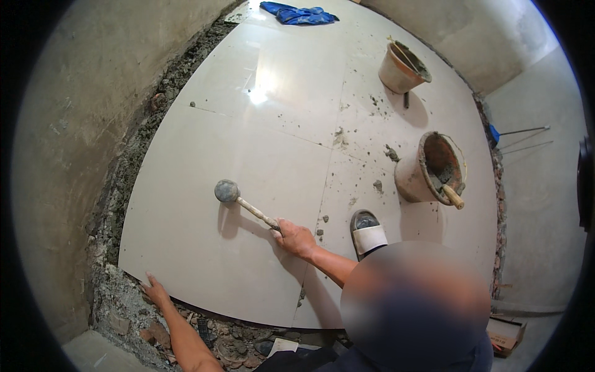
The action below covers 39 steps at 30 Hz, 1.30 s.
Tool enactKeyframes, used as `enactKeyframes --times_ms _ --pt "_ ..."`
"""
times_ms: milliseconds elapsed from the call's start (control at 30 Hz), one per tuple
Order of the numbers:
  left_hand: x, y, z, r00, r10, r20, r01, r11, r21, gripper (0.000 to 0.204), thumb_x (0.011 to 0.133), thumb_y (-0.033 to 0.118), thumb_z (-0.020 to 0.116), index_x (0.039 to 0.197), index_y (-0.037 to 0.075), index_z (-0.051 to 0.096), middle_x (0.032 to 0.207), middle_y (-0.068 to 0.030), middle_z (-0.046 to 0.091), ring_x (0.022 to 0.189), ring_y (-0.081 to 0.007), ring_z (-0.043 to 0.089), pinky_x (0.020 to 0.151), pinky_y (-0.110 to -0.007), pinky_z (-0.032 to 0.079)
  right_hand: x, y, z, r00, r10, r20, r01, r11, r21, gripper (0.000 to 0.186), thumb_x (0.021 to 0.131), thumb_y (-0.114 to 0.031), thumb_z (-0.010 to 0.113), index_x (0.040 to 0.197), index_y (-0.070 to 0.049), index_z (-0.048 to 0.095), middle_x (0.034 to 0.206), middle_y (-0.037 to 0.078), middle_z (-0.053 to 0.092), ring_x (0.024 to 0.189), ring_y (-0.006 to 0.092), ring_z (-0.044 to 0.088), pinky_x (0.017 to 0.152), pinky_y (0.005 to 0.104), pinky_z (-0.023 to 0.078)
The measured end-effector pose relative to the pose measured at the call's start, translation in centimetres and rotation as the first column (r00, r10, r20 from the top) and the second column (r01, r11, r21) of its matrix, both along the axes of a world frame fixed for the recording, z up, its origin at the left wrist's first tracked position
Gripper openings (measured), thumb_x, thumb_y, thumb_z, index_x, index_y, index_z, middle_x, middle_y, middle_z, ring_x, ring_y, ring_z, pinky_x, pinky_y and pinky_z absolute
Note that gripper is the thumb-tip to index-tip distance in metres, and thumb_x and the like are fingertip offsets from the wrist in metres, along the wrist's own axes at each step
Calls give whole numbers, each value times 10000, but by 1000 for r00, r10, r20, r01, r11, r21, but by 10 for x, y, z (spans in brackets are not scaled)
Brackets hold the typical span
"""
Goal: The person spreads cement on the floor using a trowel, then places a large white tile onto the cement. They use a rubber mallet to tap the tile into place, ensuring it is level and secure.
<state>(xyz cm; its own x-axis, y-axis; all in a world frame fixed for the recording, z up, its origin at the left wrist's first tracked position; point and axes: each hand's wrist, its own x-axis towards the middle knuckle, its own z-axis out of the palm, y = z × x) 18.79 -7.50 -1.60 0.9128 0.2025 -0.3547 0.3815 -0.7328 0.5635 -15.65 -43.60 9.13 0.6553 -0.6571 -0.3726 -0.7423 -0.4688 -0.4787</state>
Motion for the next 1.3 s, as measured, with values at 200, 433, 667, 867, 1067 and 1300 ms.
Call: enactKeyframes --times_ms 200,433,667,867,1067,1300 --pt "-4 -6 10 1000 -14 -25 16 995 95 901 929 649 425 1505 -4 198 1504 -257 309 1333 -404 400 1072 -495 369 -1 2 0 999 -9 32 10 1000 -15 428 950 -371 497 1252 -68 479 1130 158 614 979 356 619 815 482 507" --pt "-8 -14 18 999 38 -13 -37 998 56 941 901 690 435 1523 35 169 1527 -232 278 1361 -396 362 1085 -520 354 0 1 7 1000 4 24 -4 1000 7 389 956 -365 492 1205 -67 464 1083 167 615 953 369 621 814 493 500" --pt "-4 -10 15 999 31 -22 -31 999 11 938 907 672 449 1515 13 173 1521 -236 285 1355 -396 371 1091 -509 352 0 1 7 1000 -11 19 11 1000 15 354 954 -380 490 1136 -77 478 1076 172 614 949 369 621 810 486 501" --pt "-8 -10 15 999 27 -17 -27 999 -18 851 956 619 391 1510 6 188 1520 -236 295 1362 -389 368 1092 -497 338 4 0 11 1000 -14 -8 14 999 31 361 939 -382 511 1151 -90 500 1091 149 613 956 364 621 816 486 499" --pt "-14 -21 27 999 18 -37 -15 998 62 827 959 621 366 1514 30 201 1524 -219 293 1371 -386 349 1092 -525 323 8 2 23 997 -52 -51 53 999 11 336 937 -373 505 1161 -124 503 1079 142 617 945 359 626 788 490 505" --pt "-19 -27 39 996 14 -88 6 976 216 807 949 660 310 1528 106 219 1577 -136 228 1450 -365 195 1107 -674 82 7 7 13 996 -86 -31 85 996 -35 327 923 -365 510 1150 -131 511 1018 164 636 880 402 628 770 507 503"
